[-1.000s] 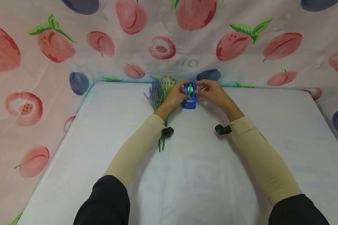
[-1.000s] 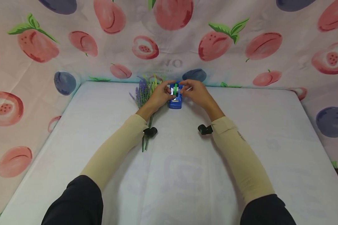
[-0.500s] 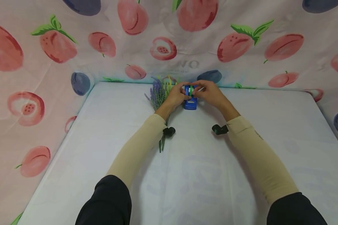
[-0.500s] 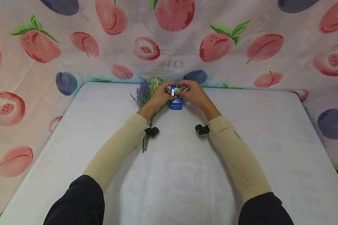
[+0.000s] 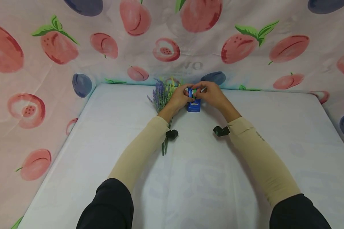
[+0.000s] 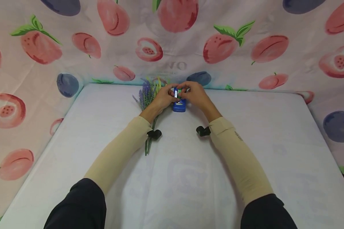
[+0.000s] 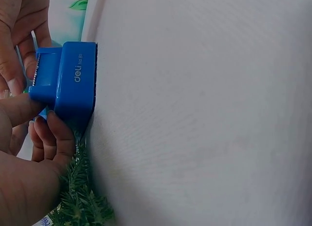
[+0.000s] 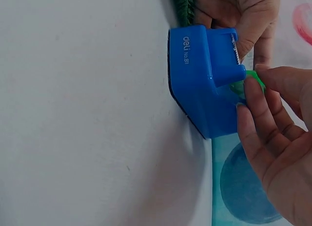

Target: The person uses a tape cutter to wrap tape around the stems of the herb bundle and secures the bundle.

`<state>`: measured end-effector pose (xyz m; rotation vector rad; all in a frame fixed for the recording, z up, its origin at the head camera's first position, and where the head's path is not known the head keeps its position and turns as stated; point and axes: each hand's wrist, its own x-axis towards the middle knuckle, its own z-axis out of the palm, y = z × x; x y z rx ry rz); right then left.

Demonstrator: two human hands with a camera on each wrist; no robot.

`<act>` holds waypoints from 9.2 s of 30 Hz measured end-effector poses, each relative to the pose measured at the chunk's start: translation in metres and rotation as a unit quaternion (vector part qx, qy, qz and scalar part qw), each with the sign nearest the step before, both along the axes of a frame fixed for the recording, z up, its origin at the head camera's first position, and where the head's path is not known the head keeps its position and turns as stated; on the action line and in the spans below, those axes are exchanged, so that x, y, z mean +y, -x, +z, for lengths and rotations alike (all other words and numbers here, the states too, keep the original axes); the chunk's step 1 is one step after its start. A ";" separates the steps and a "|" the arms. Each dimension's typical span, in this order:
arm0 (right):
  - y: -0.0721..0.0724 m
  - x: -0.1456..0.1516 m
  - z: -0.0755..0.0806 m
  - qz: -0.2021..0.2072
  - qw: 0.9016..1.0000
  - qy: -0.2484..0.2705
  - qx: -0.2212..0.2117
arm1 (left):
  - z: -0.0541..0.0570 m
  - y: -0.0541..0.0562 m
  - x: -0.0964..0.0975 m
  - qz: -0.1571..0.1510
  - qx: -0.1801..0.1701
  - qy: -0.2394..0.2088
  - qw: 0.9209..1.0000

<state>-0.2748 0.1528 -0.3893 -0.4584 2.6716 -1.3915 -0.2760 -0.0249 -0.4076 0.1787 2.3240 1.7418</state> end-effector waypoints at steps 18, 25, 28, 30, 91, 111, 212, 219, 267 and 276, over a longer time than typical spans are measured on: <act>-0.005 0.002 -0.001 -0.025 1.000 0.002 -0.009 | -0.001 0.000 0.000 -0.004 0.008 -0.013 1.000; -0.008 0.002 0.001 -0.020 1.000 0.016 -0.012 | -0.001 -0.001 -0.001 -0.008 0.010 -0.011 1.000; -0.010 0.003 0.002 -0.013 0.999 0.023 -0.020 | -0.001 -0.001 0.000 -0.007 0.009 -0.006 1.000; -0.012 0.003 0.003 -0.010 0.999 0.023 -0.023 | 0.000 -0.001 0.000 -0.007 0.008 -0.002 1.000; -0.029 -0.006 -0.001 -0.085 0.991 0.094 -0.050 | 0.001 -0.002 -0.004 -0.021 -0.004 -0.019 1.000; -0.035 -0.003 0.003 -0.092 0.959 0.183 -0.196 | 0.000 0.000 -0.005 -0.030 -0.010 -0.005 0.999; -0.070 0.004 -0.007 -0.090 0.973 0.148 -0.151 | -0.009 0.008 -0.003 -0.050 0.029 -0.023 0.998; -0.075 0.008 -0.007 -0.084 0.975 0.127 -0.161 | -0.006 0.006 -0.002 -0.054 0.032 -0.012 0.998; -0.076 -0.001 -0.002 -0.048 0.968 0.074 -0.234 | 0.000 0.008 -0.004 -0.069 0.026 0.024 0.997; -0.071 0.000 -0.006 -0.046 0.969 0.081 -0.228 | -0.001 0.010 -0.001 -0.059 0.006 0.003 0.998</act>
